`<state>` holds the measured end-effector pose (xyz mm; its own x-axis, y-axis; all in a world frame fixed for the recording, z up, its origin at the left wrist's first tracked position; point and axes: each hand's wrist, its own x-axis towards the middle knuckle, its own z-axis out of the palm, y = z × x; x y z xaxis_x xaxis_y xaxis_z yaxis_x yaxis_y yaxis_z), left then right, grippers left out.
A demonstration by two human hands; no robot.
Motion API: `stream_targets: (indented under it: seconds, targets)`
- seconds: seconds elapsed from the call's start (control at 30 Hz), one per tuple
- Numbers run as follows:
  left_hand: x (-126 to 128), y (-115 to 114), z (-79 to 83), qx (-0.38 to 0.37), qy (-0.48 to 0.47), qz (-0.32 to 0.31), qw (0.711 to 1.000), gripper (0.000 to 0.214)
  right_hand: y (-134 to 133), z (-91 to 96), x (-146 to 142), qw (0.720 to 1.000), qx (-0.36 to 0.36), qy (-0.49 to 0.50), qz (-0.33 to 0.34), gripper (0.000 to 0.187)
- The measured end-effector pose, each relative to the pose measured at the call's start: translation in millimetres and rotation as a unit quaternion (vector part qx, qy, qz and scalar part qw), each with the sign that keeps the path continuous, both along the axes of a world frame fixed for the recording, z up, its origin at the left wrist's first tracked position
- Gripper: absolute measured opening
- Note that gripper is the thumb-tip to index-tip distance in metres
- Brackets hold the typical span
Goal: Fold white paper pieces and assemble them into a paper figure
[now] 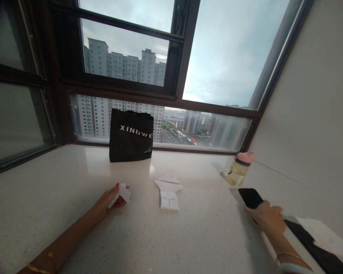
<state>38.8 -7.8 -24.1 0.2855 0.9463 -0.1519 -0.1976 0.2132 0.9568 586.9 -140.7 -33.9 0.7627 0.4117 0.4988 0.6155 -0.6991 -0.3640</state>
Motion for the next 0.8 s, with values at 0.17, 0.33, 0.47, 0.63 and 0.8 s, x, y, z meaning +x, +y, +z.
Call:
stream_targets:
  seconds: [0.17, 0.33, 0.47, 0.63, 0.8]
  targets:
    - [-0.1, -1.0, 1.7, -0.011, -0.004, 0.004, 1.0, 0.057, 3.6, 14.0, -46.9, 0.995, -0.03, -0.068, 0.064, 0.079]
    - [0.1, -3.2, 5.6, -0.01, 0.002, 0.005, 1.0, 0.06, 7.0, 26.2, -82.8, 0.99, 0.006, -0.099, 0.103, 0.074]
    - [0.4, -3.4, 6.4, -0.013, 0.006, 0.01, 1.0, 0.055, 7.5, 32.4, -102.5, 0.99, 0.022, -0.09, 0.109, 0.075]
    - [0.6, -0.4, 5.2, -0.034, 0.018, 0.013, 0.999, 0.051, 5.7, 38.4, -114.8, 0.99, 0.024, -0.082, 0.111, 0.071]
    - [0.0, 1.1, 1.6, -0.018, 0.002, 0.003, 1.0, 0.052, 6.2, 32.9, -94.9, 0.993, 0.002, -0.051, 0.103, 0.079]
